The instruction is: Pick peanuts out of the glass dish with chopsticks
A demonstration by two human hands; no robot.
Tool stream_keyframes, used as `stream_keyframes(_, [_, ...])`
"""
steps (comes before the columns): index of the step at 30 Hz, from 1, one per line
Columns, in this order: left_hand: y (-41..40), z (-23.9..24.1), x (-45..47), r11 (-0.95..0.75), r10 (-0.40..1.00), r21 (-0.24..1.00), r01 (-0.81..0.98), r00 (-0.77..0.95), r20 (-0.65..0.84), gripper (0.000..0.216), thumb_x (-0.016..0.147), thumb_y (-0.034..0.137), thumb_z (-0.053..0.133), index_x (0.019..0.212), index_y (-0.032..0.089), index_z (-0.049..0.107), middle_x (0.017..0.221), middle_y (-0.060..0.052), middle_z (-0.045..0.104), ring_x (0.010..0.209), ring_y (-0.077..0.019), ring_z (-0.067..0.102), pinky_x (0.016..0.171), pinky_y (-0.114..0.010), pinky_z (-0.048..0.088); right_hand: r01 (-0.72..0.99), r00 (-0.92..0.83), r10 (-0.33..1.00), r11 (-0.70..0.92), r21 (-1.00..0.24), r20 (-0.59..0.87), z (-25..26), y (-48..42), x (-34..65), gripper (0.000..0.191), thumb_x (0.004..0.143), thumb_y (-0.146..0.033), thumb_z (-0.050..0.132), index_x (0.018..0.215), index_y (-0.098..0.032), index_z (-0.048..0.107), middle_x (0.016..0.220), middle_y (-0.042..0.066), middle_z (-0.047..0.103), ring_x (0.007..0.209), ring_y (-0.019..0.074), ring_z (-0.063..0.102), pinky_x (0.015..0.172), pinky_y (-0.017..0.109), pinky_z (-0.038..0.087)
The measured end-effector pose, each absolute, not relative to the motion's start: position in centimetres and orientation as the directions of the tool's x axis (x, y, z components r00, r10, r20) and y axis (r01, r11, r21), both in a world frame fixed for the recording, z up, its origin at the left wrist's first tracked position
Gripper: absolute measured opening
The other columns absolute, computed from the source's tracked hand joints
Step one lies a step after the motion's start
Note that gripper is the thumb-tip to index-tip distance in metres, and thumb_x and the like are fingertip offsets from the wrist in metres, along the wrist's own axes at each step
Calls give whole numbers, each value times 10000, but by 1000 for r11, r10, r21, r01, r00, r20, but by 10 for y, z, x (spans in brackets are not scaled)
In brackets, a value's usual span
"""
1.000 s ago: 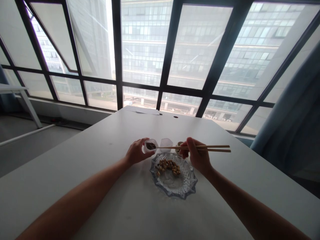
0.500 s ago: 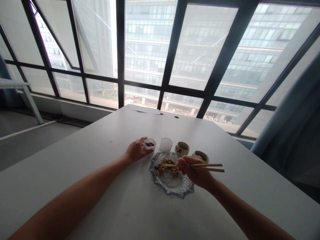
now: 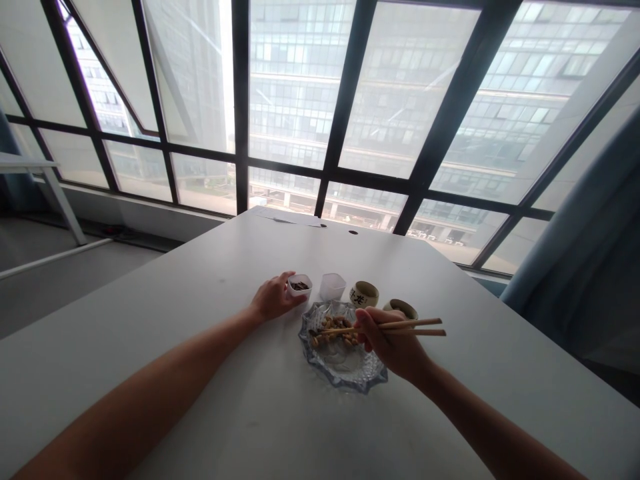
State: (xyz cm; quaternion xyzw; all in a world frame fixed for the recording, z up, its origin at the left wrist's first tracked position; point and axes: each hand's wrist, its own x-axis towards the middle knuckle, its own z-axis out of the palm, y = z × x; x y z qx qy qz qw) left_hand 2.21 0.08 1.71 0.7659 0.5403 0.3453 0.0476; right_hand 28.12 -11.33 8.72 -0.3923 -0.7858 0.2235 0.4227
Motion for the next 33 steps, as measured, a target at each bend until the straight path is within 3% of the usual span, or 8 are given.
stream_keyframes(4, [3, 14, 21, -423, 853, 450, 787, 178, 490, 689, 747, 570, 698, 1297, 176, 568, 904, -97, 732, 836, -279, 712, 755, -341, 538, 376, -309, 839, 540, -753, 448, 87, -109, 281, 505, 929, -579, 530, 630, -189, 650, 482, 16, 612, 382, 117, 549, 373, 212, 426])
stream_keyframes(11, [4, 14, 21, -422, 856, 445, 790, 186, 483, 696, 749, 581, 687, 1306, 183, 562, 892, -95, 725, 834, -275, 708, 751, -338, 533, 222, -87, 930, 367, -903, 357, 78, -94, 285, 547, 798, -686, 633, 589, -181, 653, 418, 17, 602, 300, 111, 513, 280, 192, 383])
stream_keyframes(18, [0, 18, 22, -419, 861, 462, 782, 182, 475, 712, 745, 571, 685, 1305, 148, 571, 907, -113, 725, 847, -298, 706, 769, -372, 535, 193, 31, 938, 333, -923, 345, 69, -89, 285, 560, 764, -713, 648, 583, -183, 655, 412, 23, 609, 282, 119, 517, 262, 199, 383])
stream_keyframes(24, [0, 17, 21, -417, 860, 459, 784, 179, 477, 688, 742, 569, 694, 1303, 189, 571, 942, -103, 737, 850, -279, 712, 774, -348, 535, 160, 102, 938, 312, -937, 330, 71, -90, 287, 580, 690, -762, 674, 562, -199, 629, 396, 22, 593, 264, 125, 499, 255, 213, 355])
stream_keyframes(33, [1, 18, 21, -415, 866, 455, 788, 188, 464, 715, 753, 578, 670, 1322, 161, 554, 987, -120, 736, 889, -290, 708, 804, -368, 534, 299, -22, 924, 371, -879, 382, 71, -99, 286, 573, 807, -718, 595, 614, -180, 650, 440, 26, 610, 316, 121, 522, 300, 211, 389])
